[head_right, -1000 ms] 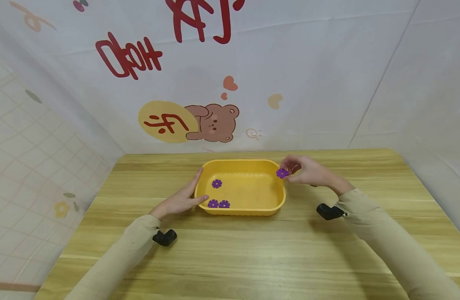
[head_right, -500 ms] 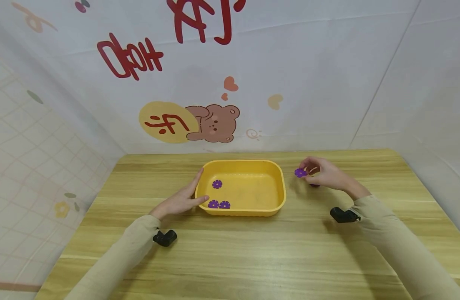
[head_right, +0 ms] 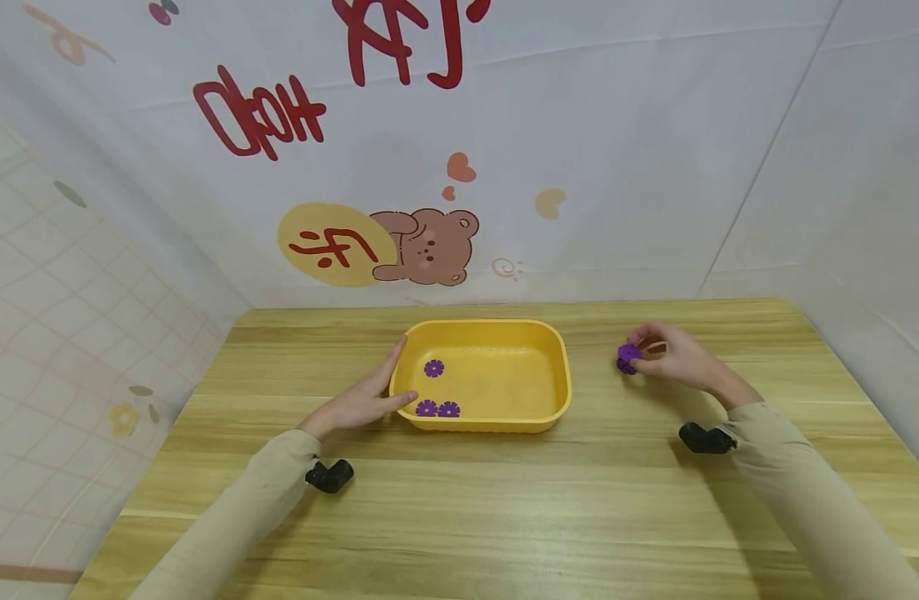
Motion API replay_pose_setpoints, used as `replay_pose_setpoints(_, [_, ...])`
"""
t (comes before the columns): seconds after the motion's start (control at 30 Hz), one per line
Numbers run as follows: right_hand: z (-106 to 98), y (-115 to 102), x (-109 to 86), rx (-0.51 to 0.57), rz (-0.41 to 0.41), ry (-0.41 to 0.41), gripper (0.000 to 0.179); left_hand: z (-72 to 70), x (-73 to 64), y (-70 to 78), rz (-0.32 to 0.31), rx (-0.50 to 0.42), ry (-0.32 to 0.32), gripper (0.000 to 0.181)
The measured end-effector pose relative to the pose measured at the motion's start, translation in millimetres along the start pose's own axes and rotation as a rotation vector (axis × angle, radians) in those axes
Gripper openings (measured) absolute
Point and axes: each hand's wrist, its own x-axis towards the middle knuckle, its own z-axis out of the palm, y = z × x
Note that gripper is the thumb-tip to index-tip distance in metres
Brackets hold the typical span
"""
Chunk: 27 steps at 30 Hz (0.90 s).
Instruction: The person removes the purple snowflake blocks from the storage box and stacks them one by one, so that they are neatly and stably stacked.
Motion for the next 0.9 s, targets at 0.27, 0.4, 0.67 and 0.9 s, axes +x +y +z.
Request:
replay_pose_setpoints(0.27, [2, 14, -3.7, 0.014, 0.017, -0.002, 0.031, 0.5, -0.6, -0.5, 0.006, -0.002, 0.002, 0.094])
replay_pose_setpoints(0.4, [2, 14, -4.2, 0.024, 0.008, 0.007, 0.029, 0.6, -0.5, -0.9, 0.009, -0.004, 0.005, 0.094])
replay_pose_setpoints(0.67, [4, 13, -5.1, 0.007, -0.024, 0.012, 0.029, 0.6, -0.2, -2.1, 0.018, -0.001, 0.004, 0.094])
replay_pose_setpoints(0.9, [5, 13, -6.8, -0.01, -0.034, 0.029, 0.029, 1.1, 0.2, -3.0, 0.015, -0.009, 0.007, 0.094])
